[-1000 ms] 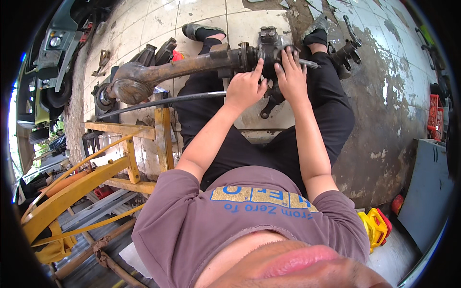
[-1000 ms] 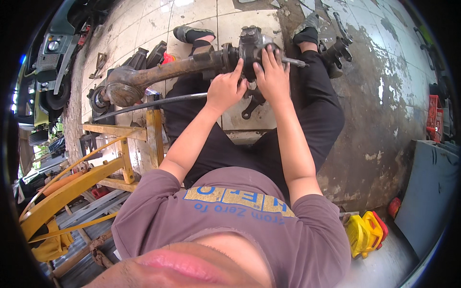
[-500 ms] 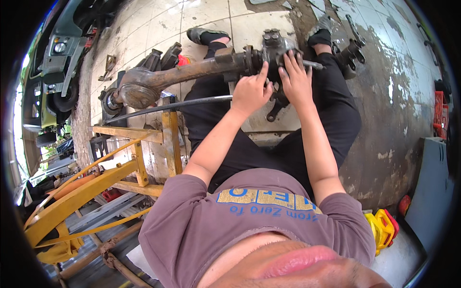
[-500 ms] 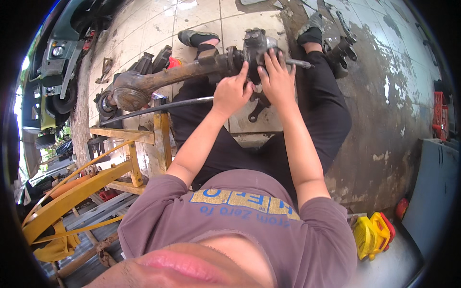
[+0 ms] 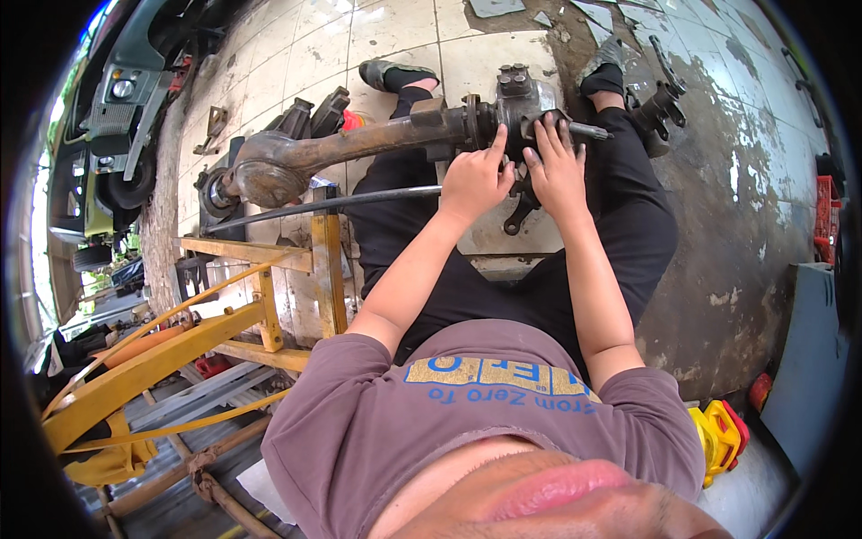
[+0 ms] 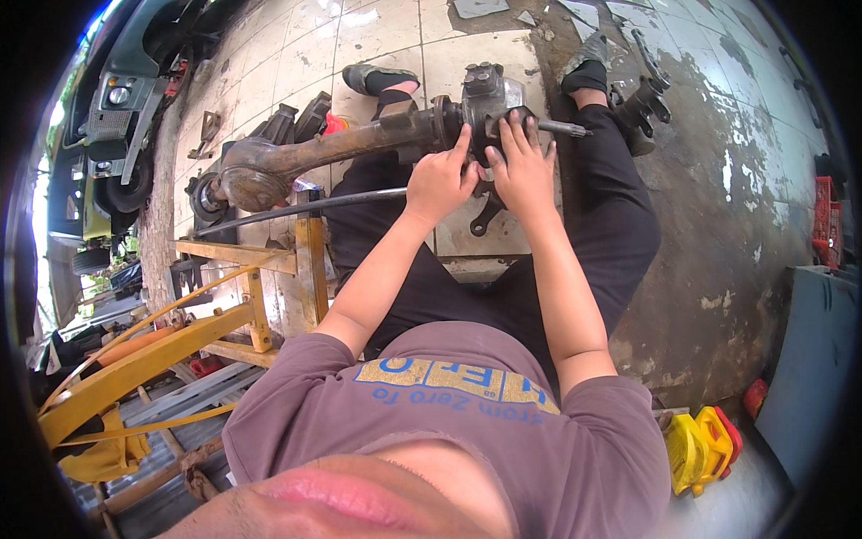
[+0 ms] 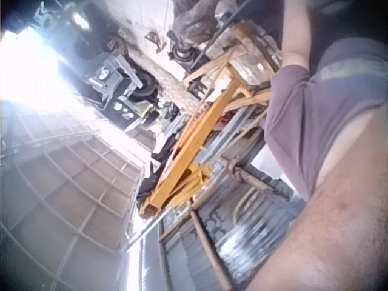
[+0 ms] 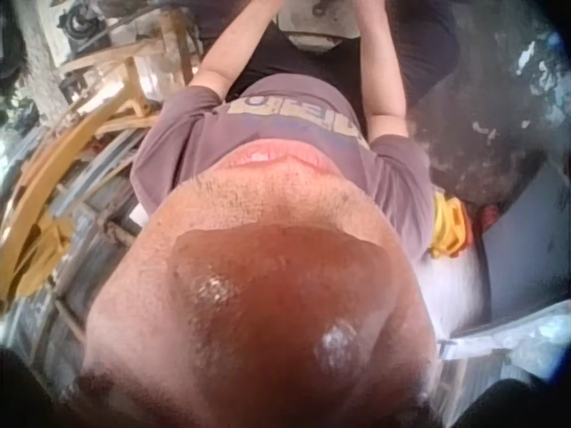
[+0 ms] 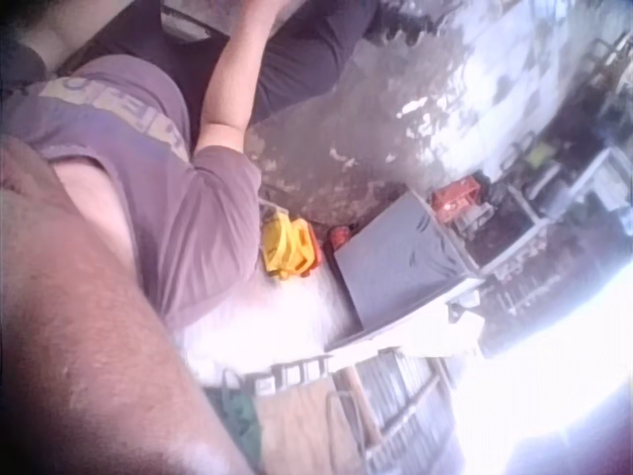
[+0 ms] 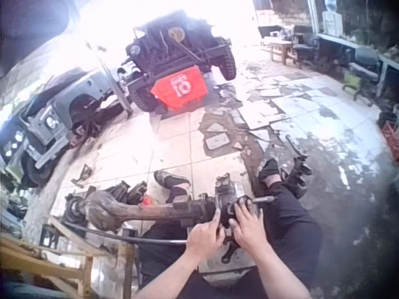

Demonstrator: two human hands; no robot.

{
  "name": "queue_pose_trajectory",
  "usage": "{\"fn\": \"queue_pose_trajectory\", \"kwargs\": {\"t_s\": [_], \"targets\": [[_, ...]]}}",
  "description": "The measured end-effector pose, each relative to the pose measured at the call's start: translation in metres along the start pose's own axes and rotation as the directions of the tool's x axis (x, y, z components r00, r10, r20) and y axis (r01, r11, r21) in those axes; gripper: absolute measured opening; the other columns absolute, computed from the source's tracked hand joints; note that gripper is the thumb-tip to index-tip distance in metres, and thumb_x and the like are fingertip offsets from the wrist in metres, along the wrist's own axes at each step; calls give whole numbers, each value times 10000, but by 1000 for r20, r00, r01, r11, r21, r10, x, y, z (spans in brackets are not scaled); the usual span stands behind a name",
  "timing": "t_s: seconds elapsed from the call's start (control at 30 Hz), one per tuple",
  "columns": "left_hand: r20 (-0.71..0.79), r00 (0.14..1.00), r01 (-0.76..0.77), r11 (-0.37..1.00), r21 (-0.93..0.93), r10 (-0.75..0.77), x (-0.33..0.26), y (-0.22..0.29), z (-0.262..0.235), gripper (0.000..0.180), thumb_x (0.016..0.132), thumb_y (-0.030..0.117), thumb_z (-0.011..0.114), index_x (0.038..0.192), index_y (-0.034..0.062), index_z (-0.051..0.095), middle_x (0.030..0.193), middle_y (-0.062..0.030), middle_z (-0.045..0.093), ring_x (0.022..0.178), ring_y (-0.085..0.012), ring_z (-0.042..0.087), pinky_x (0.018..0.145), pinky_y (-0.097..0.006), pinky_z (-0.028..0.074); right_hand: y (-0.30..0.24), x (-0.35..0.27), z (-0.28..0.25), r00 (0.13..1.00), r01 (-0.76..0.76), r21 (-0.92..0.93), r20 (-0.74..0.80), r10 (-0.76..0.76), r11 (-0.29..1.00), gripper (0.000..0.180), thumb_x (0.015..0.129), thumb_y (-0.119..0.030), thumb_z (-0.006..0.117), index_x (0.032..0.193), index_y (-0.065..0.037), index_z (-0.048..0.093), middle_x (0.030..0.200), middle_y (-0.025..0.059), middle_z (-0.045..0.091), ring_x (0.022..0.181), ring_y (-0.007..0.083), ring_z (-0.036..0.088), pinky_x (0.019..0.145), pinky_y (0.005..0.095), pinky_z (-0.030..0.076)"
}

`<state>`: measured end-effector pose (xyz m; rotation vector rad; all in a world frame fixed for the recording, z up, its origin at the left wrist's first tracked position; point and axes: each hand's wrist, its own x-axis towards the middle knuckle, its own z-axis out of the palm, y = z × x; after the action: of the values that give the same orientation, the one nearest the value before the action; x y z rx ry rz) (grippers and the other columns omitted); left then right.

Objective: The person sits on the floor and assembles a vehicle axle differential, attaching a metal housing and tightening bolts by hand. The person rotates the assembly to access different sides and continues securing the components.

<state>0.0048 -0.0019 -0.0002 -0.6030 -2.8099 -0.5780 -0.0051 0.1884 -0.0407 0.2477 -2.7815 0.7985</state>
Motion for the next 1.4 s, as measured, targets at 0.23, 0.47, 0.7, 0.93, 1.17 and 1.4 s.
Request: {"fn": "queue_pose_trajectory", "kwargs": {"t_s": [0.23,0.47,0.7,0.93,1.17,1.4], "targets": [[3,1000,-4,1000,-1,4,-1,-4,6,698,970,238,671,1585,-40,491,840,-115,740,785,-321,736,771,-458,569,5,3,-3,1000,-12,68,10,11,998,573,1125,-454,509,1595,-130,549,1730,81,443,1617,347,366,1250,739,235],[11,1000,18,999,-30,-18,1,6,5,682,968,238,662,1576,-31,510,841,-133,743,788,-337,736,778,-462,579,19,14,-4,1000,-10,97,11,9,995,588,1117,-450,519,1610,-131,535,1726,90,450,1617,367,362,1250,734,234],[16,1000,16,1000,8,-16,3,6,1,675,971,242,662,1570,-33,517,827,-141,739,788,-328,738,783,-455,578,17,18,-8,1000,29,42,-11,-29,999,577,1112,-435,534,1594,-118,550,1717,100,460,1604,370,385,1252,717,254],[6,1000,7,1000,1,-7,3,7,1,682,983,254,664,1587,-20,504,840,-138,747,781,-329,736,778,-451,580,14,17,-16,1000,19,68,19,-20,998,537,1153,-391,473,1609,-113,529,1722,103,450,1618,369,351,1252,712,237],[12,1000,1,1000,-9,-1,4,3,3,676,992,254,655,1584,-33,498,838,-136,743,773,-324,735,768,-453,575,5,6,-7,1000,-9,25,21,9,1000,583,1125,-446,507,1607,-119,529,1729,104,438,1615,364,363,1258,718,239],[9,1000,-9,1000,-13,9,-2,3,9,688,975,232,671,1579,-46,494,831,-95,733,768,-292,732,764,-431,562,5,-2,-8,1000,-12,49,20,11,999,595,1105,-440,539,1588,-93,546,1709,129,464,1604,386,376,1245,732,250]]}}
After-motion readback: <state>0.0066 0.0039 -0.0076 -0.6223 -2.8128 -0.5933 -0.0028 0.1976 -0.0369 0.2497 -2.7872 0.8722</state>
